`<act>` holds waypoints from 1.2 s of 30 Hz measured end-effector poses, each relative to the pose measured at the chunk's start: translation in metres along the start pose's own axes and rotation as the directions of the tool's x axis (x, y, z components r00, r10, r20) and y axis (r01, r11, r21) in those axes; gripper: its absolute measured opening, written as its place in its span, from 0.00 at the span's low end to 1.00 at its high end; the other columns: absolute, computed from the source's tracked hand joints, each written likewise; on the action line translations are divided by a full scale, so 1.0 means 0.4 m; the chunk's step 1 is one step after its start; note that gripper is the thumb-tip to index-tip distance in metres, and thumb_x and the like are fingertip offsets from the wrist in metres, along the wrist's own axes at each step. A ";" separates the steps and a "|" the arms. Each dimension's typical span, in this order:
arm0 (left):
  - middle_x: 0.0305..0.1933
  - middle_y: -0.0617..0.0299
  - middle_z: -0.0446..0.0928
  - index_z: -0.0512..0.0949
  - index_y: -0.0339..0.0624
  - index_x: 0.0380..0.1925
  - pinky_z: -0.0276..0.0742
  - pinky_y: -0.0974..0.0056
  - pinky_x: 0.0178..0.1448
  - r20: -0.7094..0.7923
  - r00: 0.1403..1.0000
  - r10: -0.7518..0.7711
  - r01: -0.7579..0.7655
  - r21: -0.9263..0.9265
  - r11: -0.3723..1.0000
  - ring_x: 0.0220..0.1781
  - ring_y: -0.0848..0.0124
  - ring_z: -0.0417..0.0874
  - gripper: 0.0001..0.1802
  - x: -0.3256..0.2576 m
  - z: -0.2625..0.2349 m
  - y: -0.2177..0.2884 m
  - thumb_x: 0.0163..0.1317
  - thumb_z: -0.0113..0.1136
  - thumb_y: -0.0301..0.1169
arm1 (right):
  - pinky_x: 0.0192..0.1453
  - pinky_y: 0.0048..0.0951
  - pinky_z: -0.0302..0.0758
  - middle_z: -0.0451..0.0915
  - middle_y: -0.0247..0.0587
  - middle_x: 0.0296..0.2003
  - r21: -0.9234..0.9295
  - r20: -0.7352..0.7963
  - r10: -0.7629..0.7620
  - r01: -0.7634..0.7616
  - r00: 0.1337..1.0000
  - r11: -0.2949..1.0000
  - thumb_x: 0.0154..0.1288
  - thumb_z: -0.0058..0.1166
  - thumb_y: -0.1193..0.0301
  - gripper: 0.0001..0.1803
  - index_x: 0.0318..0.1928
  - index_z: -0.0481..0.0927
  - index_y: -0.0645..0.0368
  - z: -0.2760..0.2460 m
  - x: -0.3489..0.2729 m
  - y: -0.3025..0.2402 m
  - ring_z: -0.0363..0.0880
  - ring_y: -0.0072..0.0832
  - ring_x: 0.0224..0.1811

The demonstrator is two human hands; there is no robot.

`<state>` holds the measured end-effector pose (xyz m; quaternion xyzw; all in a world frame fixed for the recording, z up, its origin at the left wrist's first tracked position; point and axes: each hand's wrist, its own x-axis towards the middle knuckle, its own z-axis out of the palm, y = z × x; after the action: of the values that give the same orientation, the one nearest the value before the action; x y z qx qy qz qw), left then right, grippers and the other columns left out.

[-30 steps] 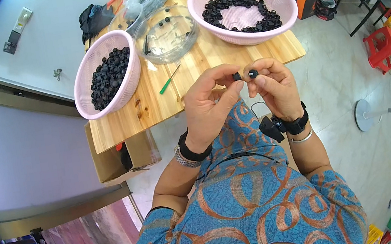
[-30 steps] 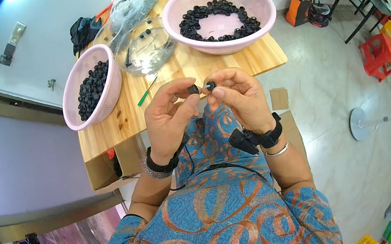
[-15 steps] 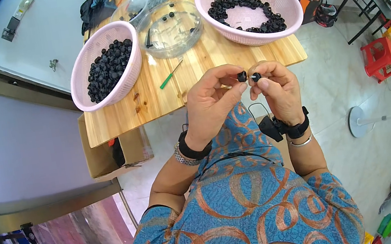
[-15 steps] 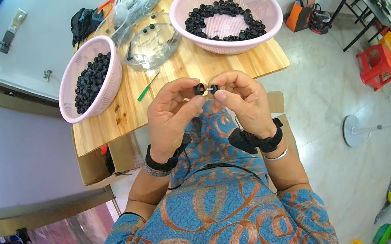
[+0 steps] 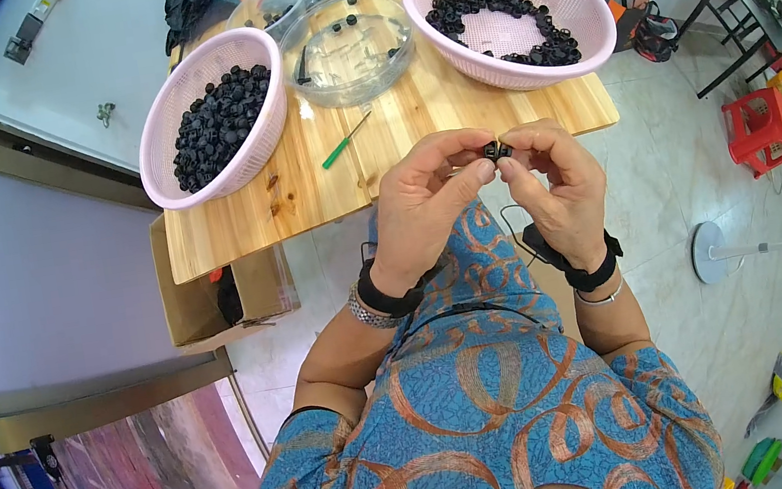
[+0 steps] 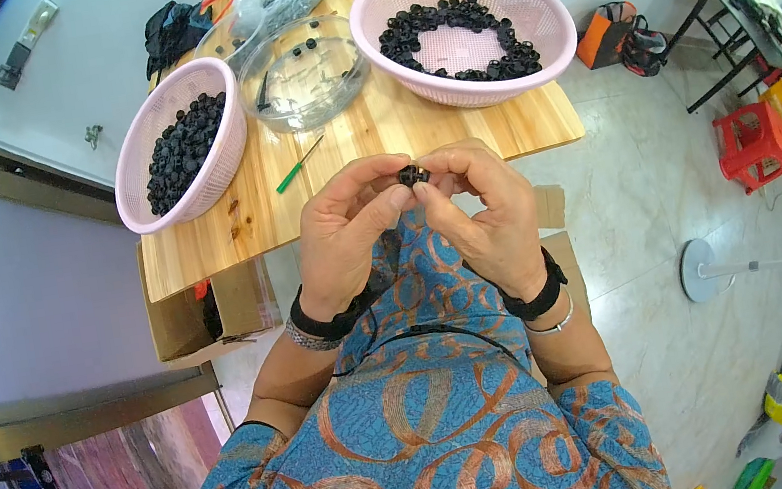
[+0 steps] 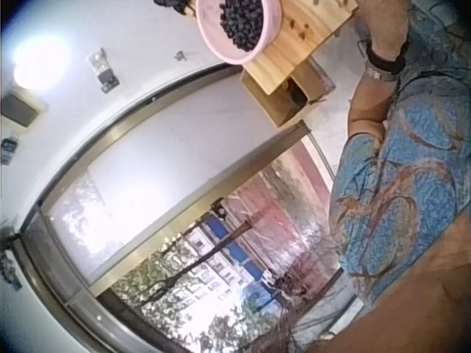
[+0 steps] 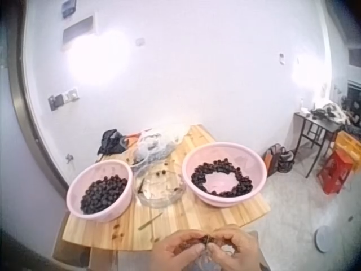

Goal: The recorder is inspecting and sorting small black circular shoe components (possibly eyelets or buttons) from one basket to another.

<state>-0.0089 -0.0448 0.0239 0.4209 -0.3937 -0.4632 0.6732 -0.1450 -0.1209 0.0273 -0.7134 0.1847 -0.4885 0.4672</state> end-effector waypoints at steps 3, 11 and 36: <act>0.40 0.64 0.75 0.72 0.34 0.49 0.70 0.78 0.39 -0.006 1.000 -0.015 0.015 -0.044 0.999 0.39 0.81 0.74 0.17 0.001 0.005 0.003 0.59 0.58 0.23 | 0.32 0.18 0.71 0.74 0.38 0.30 -0.061 0.010 -0.020 0.020 1.000 0.998 0.53 0.57 0.81 0.10 0.38 0.76 0.67 -0.002 0.001 -0.004 0.73 0.19 0.29; 0.44 0.58 0.77 0.70 0.34 0.51 0.76 0.68 0.51 -0.010 0.992 -0.129 0.119 -0.329 0.937 0.44 0.72 0.79 0.16 0.005 -0.006 -0.014 0.62 0.52 0.23 | 0.29 0.20 0.71 0.75 0.39 0.27 -0.175 -0.012 -0.056 0.053 0.998 0.983 0.52 0.57 0.81 0.10 0.37 0.76 0.67 0.005 0.004 -0.031 0.73 0.21 0.25; 0.45 0.57 0.77 0.74 0.34 0.48 0.75 0.69 0.52 -0.021 0.993 -0.117 0.106 -0.283 0.953 0.45 0.71 0.78 0.15 0.014 -0.006 -0.024 0.60 0.54 0.21 | 0.31 0.34 0.73 0.74 0.45 0.28 -0.428 0.122 -0.105 0.148 0.987 0.892 0.52 0.56 0.79 0.08 0.34 0.73 0.64 -0.009 0.022 -0.040 0.76 0.40 0.29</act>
<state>-0.0081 -0.0516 0.0148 0.3511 -0.2868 -0.5436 0.7064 -0.1473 -0.1212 0.0459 -0.8328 0.2198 -0.4295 0.2714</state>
